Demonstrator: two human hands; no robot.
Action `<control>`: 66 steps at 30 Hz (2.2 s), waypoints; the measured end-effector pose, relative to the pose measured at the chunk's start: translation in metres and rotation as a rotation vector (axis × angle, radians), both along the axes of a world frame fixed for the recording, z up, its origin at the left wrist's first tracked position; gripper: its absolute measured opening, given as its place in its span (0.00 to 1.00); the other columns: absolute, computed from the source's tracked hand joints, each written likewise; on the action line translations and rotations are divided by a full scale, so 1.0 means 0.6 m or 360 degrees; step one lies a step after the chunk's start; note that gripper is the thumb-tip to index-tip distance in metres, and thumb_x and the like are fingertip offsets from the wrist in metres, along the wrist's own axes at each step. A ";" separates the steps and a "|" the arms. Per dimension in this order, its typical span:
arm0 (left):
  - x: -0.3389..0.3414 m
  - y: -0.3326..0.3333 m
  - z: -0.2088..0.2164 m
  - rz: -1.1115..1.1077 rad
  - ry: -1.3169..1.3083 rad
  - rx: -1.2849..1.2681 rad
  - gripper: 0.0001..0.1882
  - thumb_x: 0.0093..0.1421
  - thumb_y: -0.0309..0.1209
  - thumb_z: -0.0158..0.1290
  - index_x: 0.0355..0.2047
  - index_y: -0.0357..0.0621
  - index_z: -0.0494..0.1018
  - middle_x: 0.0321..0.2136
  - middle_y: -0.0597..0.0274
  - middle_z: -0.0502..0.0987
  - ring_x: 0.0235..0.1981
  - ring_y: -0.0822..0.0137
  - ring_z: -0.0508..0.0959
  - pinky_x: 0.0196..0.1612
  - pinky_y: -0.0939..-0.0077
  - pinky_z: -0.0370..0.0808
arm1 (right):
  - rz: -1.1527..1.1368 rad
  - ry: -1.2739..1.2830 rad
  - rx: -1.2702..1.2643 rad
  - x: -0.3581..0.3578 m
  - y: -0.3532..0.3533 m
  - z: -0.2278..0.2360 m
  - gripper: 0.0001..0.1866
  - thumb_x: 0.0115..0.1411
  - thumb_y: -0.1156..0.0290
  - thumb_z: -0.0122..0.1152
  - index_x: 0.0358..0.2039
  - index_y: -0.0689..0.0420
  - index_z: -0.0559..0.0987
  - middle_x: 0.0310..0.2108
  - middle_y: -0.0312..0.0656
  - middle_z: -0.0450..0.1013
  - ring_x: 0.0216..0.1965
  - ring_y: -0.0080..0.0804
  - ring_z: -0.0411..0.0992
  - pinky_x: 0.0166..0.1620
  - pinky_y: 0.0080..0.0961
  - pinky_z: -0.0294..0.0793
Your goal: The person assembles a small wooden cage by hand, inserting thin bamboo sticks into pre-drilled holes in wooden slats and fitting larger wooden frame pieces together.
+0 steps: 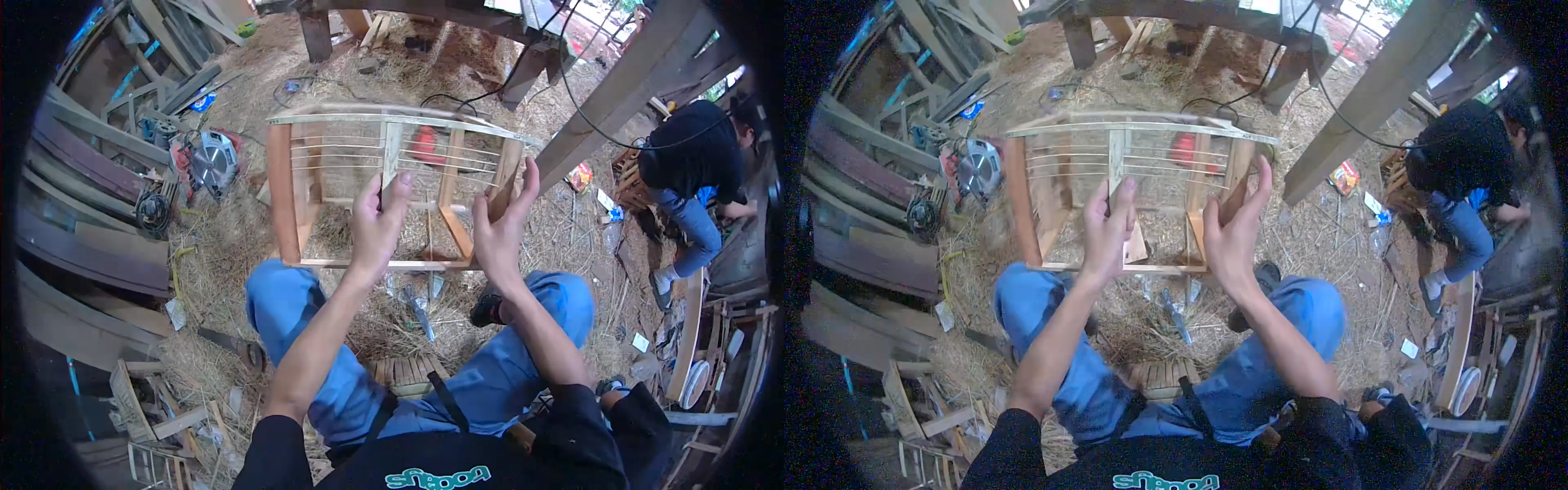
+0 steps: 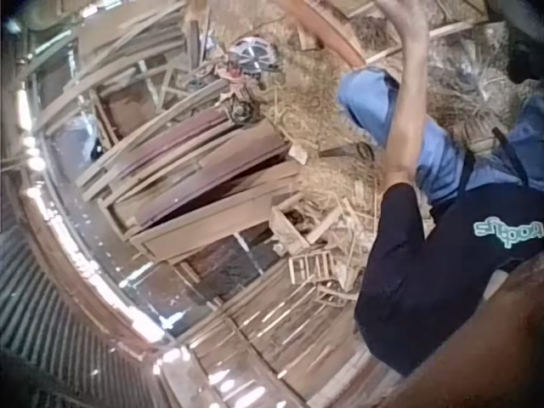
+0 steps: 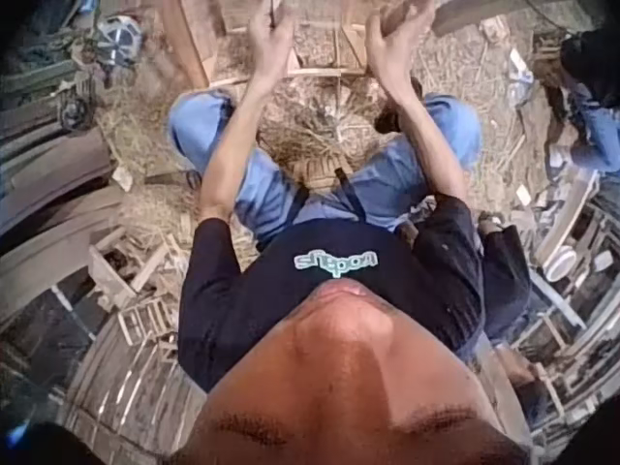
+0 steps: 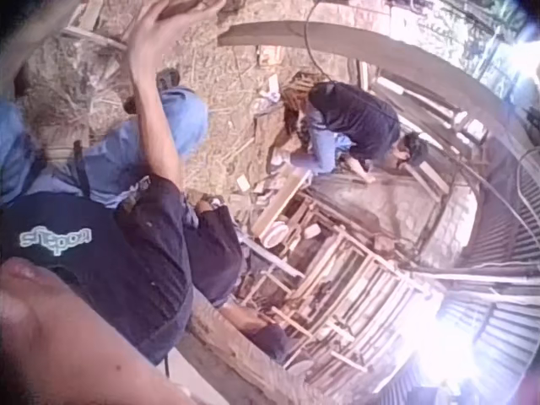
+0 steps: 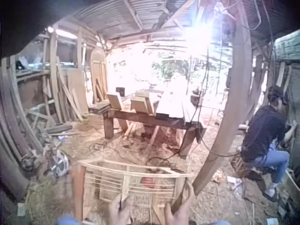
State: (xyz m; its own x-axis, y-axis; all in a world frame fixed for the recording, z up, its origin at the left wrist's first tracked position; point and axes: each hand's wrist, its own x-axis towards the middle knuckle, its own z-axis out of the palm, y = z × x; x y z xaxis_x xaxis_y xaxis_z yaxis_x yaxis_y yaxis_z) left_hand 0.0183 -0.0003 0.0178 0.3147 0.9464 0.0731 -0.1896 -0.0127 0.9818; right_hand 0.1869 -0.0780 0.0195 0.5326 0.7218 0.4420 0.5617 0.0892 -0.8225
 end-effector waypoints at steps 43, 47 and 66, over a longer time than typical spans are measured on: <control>-0.087 -0.007 0.034 -0.0425 0.0285 -0.0357 0.36 0.77 0.35 0.49 0.79 0.42 0.47 0.19 0.58 0.78 0.14 0.67 0.79 0.18 0.74 0.77 | 0.0666 -0.0963 -0.0316 0.050 -0.004 0.026 0.23 0.60 0.66 0.73 0.56 0.54 0.84 0.45 0.50 0.84 0.43 0.47 0.83 0.46 0.39 0.81; -0.087 -0.007 0.025 -0.0518 0.0164 -0.0533 0.40 0.77 0.39 0.50 0.79 0.40 0.43 0.21 0.56 0.79 0.17 0.66 0.81 0.20 0.70 0.80 | 0.0679 -0.0782 -0.0528 0.053 -0.005 0.042 0.23 0.61 0.65 0.73 0.56 0.55 0.84 0.40 0.49 0.84 0.38 0.43 0.82 0.42 0.37 0.79; -0.097 0.000 -0.019 -0.0154 0.1009 -0.0008 0.26 0.66 0.44 0.63 0.53 0.33 0.81 0.23 0.56 0.81 0.28 0.64 0.83 0.36 0.63 0.79 | 0.0995 -0.0465 -0.0650 0.049 -0.011 0.003 0.21 0.63 0.64 0.72 0.55 0.58 0.84 0.40 0.53 0.83 0.38 0.47 0.82 0.44 0.38 0.80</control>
State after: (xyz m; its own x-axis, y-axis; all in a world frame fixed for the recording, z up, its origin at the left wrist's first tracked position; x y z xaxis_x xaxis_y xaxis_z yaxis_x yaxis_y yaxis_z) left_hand -0.0397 -0.0003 0.0064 0.3793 0.9114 -0.1595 0.4277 -0.0199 0.9037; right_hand 0.2163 -0.0844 0.0216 -0.1202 0.9832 0.1377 0.7050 0.1821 -0.6854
